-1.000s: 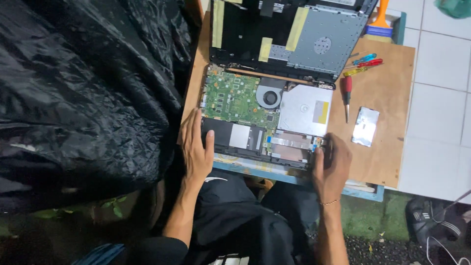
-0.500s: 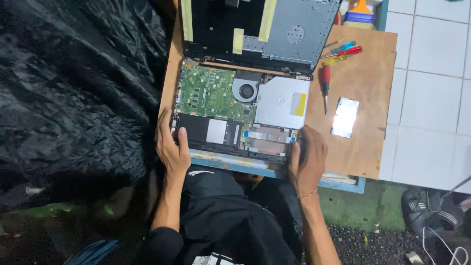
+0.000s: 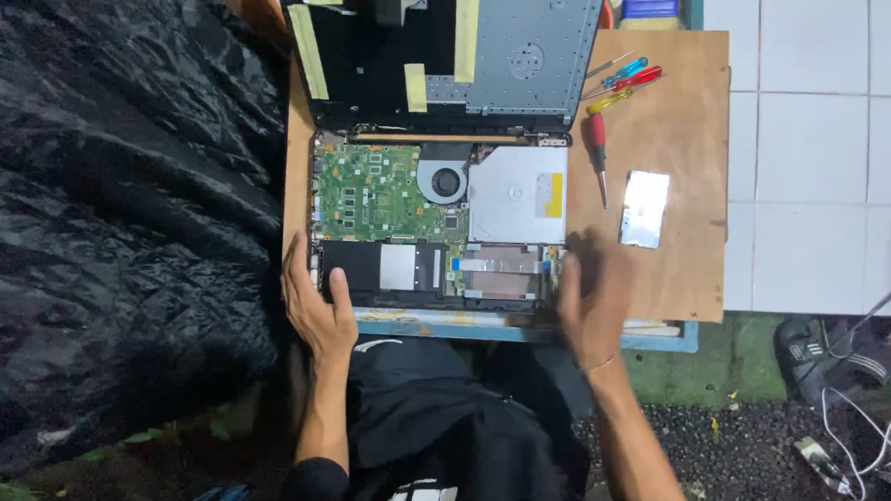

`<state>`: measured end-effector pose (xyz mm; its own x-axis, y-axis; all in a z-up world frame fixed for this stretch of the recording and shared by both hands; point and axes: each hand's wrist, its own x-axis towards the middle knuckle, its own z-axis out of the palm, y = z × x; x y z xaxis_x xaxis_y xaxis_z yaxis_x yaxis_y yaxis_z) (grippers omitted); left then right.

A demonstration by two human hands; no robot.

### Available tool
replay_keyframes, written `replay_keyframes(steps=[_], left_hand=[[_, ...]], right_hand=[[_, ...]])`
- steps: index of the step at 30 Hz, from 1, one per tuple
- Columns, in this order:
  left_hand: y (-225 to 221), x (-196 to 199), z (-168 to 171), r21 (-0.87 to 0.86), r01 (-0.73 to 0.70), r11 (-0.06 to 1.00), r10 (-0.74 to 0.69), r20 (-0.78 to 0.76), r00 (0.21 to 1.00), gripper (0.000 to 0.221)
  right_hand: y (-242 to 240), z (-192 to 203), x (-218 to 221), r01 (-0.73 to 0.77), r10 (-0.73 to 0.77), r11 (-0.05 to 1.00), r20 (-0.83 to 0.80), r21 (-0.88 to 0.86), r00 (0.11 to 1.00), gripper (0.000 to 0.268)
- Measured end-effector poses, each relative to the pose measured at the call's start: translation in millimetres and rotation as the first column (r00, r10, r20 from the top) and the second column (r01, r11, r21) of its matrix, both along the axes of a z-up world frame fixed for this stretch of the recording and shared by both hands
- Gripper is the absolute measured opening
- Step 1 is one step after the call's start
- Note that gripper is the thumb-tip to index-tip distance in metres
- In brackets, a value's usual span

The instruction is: Disassembling a laptop by removing the bottom cover, prying off the keyboard assembly, and disconnecting internal ribbon cables.

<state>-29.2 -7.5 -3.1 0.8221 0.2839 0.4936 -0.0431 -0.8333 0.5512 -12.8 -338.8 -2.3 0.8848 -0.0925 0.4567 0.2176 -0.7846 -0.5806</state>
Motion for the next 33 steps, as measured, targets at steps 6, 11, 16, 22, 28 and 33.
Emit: replay_keyframes(steps=[6,11,16,22,28,33], left_hand=[[10,-2,-5,-0.017,0.032,0.999,-0.031,0.052,0.998,0.056],[11,-5,12,-0.063,0.127,0.99,-0.127,-0.005,0.992,0.055],[15,-5,12,-0.075,0.147,0.986,-0.15,-0.033,0.988,0.058],[9,-5,23,-0.063,0.112,0.992,-0.118,-0.091,0.989,0.057],[-28,5,32,-0.021,0.188,0.982,-0.189,-0.008,0.982,0.043],[-39,20,16,-0.158,0.453,0.877,-0.461,-0.012,0.888,0.032]], right_hand=[[-33,11,82,0.029,-0.006,0.955,0.075,-0.296,0.997,0.027],[-37,-17,127,0.112,-0.184,0.926,-0.174,-0.361,0.967,0.035],[-46,-21,118,0.134,-0.207,0.957,-0.279,-0.257,0.938,0.021],[-14,25,47,0.122,-0.015,0.835,-0.199,0.537,0.98,0.016],[-11,-21,14,0.194,-0.116,0.39,-0.16,0.9,0.98,0.011],[-22,-44,14,0.162,-0.123,0.242,-0.135,0.957,0.983,0.018]])
